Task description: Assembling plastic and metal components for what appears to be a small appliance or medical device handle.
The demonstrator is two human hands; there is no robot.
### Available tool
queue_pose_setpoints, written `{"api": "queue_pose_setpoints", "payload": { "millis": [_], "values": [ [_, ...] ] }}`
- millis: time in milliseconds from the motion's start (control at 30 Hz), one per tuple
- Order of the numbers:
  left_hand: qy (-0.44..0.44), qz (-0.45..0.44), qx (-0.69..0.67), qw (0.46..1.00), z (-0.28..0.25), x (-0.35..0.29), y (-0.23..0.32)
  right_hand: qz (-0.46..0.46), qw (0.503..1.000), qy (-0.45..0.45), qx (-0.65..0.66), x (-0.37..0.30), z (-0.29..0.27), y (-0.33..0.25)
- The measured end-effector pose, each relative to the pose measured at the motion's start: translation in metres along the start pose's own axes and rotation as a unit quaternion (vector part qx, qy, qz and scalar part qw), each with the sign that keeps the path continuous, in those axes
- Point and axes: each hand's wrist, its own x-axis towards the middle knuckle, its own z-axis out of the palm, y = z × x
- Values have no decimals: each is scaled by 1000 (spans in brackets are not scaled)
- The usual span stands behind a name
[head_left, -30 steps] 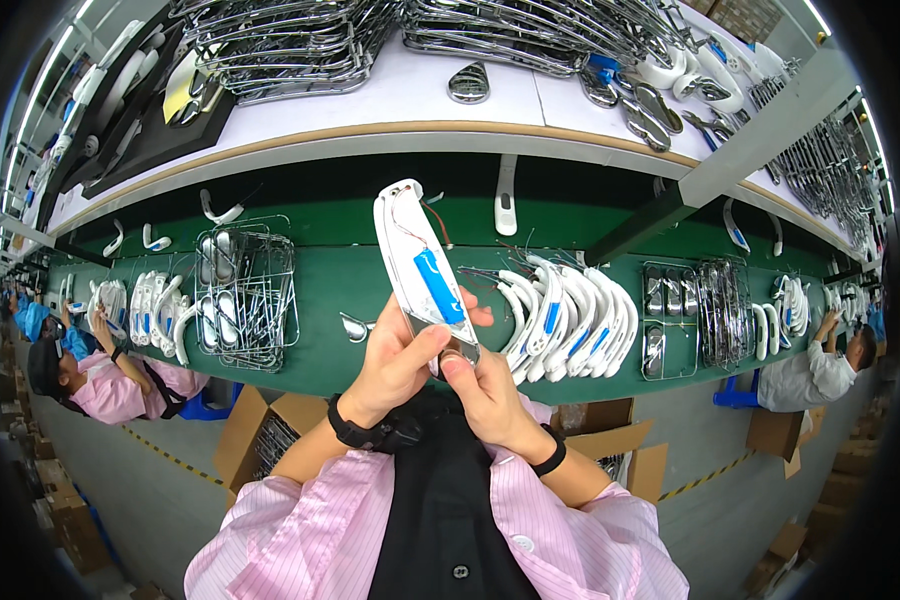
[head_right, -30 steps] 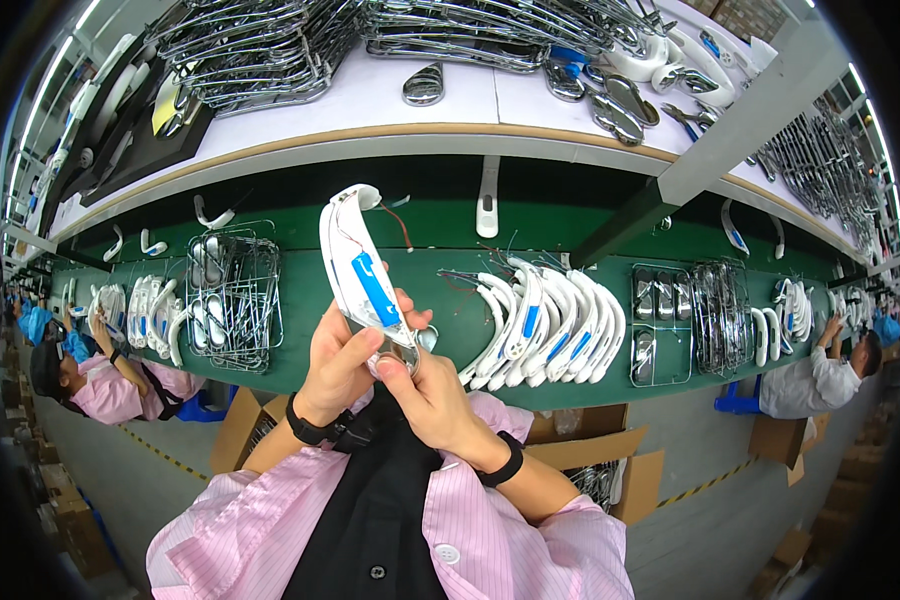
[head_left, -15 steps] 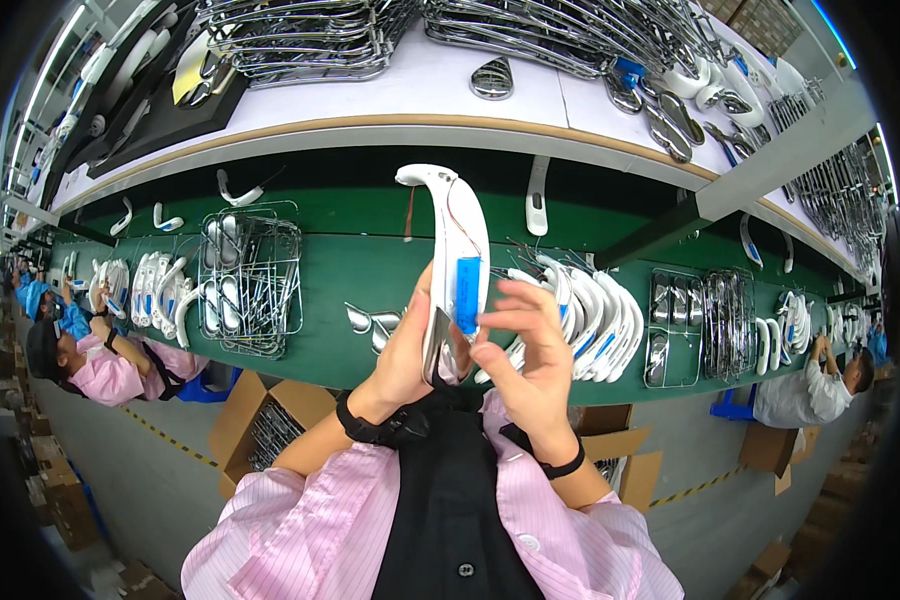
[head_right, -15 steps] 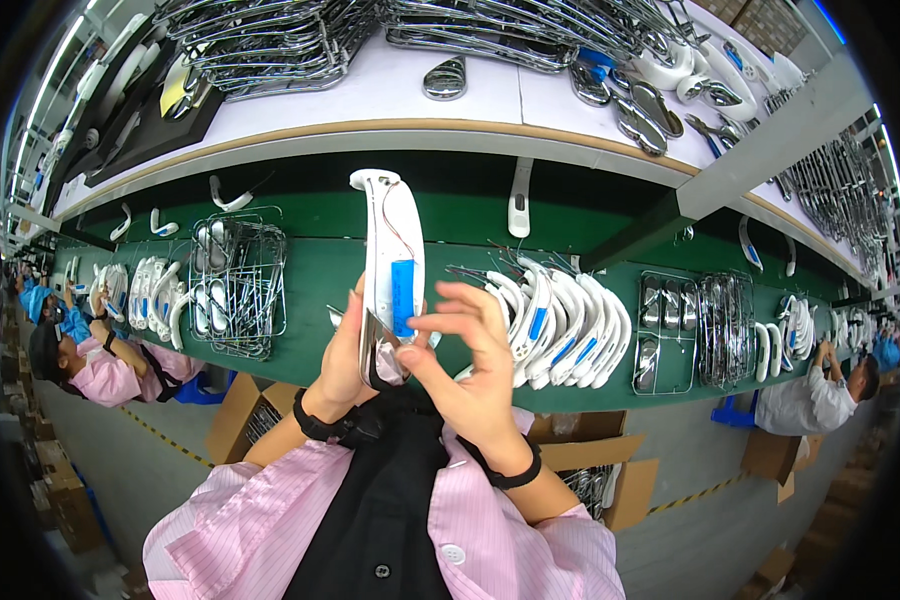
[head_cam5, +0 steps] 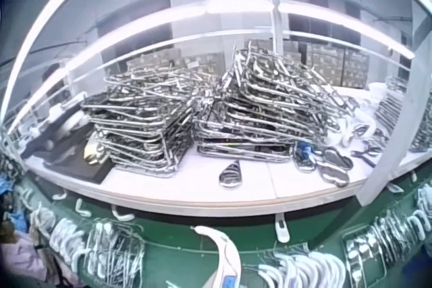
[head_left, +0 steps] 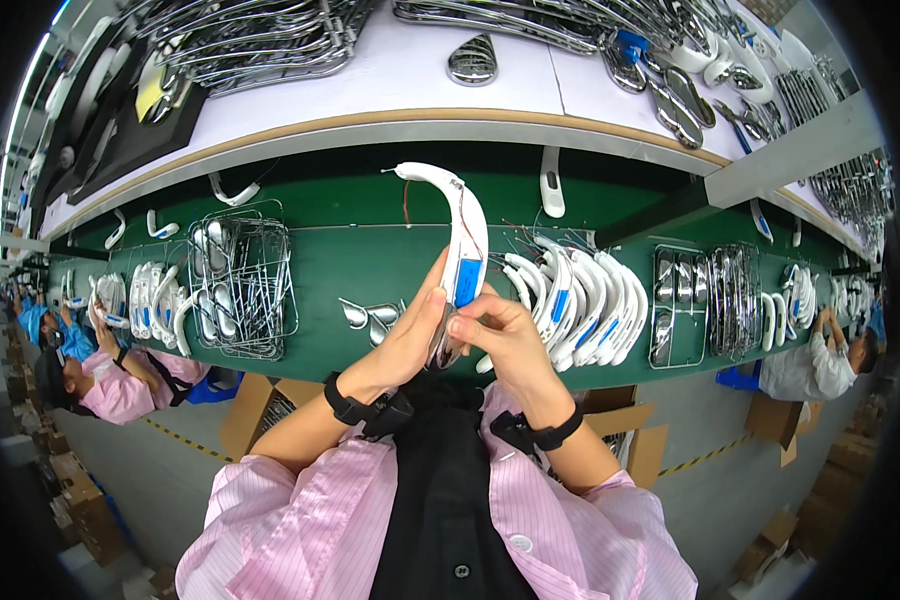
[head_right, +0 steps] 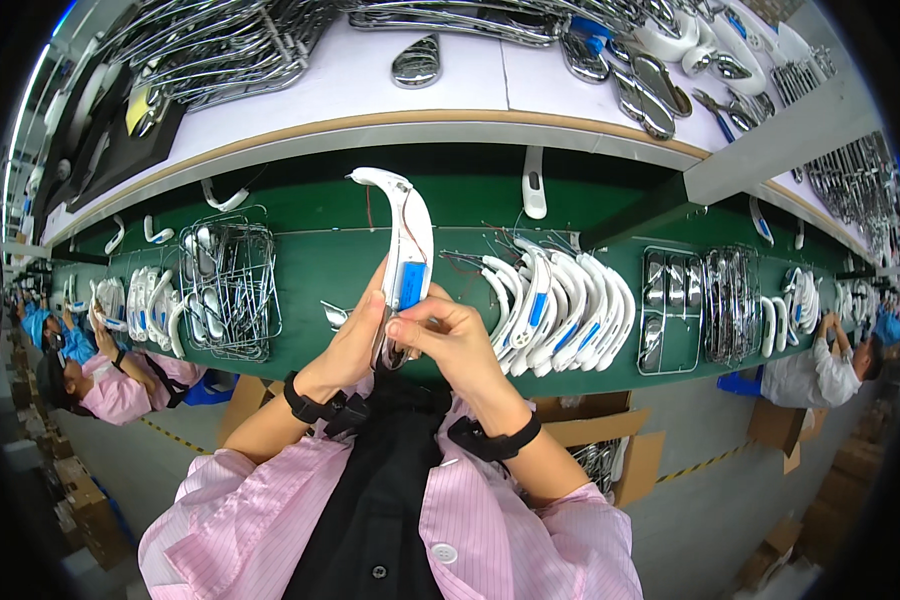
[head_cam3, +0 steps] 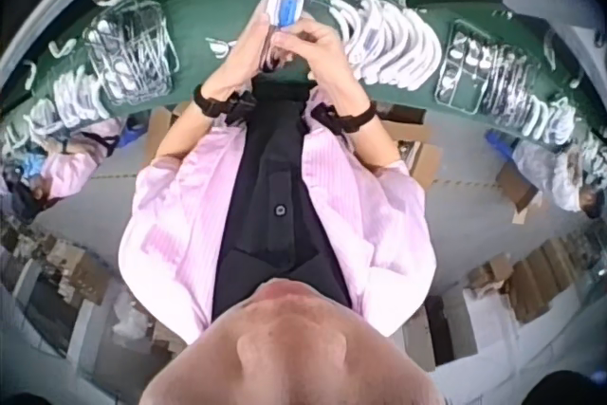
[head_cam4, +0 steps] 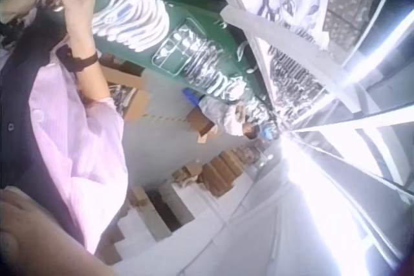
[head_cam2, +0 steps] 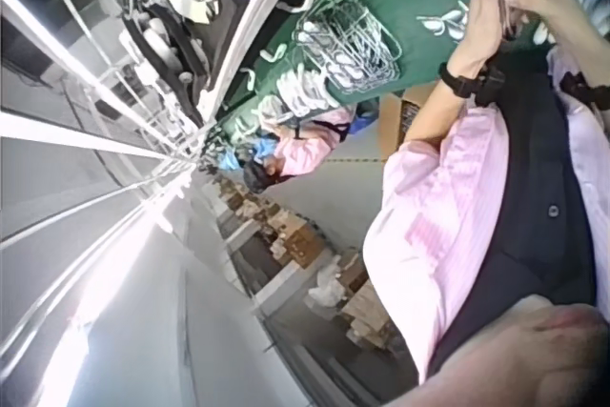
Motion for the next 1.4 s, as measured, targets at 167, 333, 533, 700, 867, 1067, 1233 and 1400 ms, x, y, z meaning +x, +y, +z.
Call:
{"api": "queue_pose_setpoints", "payload": {
  "millis": [167, 333, 533, 700, 867, 1067, 1233, 1400],
  "values": [
    [-23, -58, -2, 998, -22, 19, -19, 44, 998, 17, 39, 17, -21, 22],
    [-37, -90, 25, 995, -35, 37, -26, 43, 995, 67, 52, 24, -23, 29],
    [-27, -121, 13, 992, -55, 45, -33, 71, 991, 92, 60, 39, -15, 31],
    [20, -177, -144, 973, -62, 53, -38, 54, 991, 118, -13, 62, -21, 36],
    [62, -182, -230, 954, -89, 62, -60, -23, 982, 188, 21, 75, -34, 48],
    [66, -162, 220, 960, -186, 120, -80, 112, 789, 126, -591, 73, -94, 164],
    [83, -44, 597, 797, -291, 191, -116, 55, 682, 97, -723, 77, -94, 224],
    [204, 27, 710, 673, -196, 183, -132, 50, 677, 113, -725, 58, -109, 225]
  ]
}}
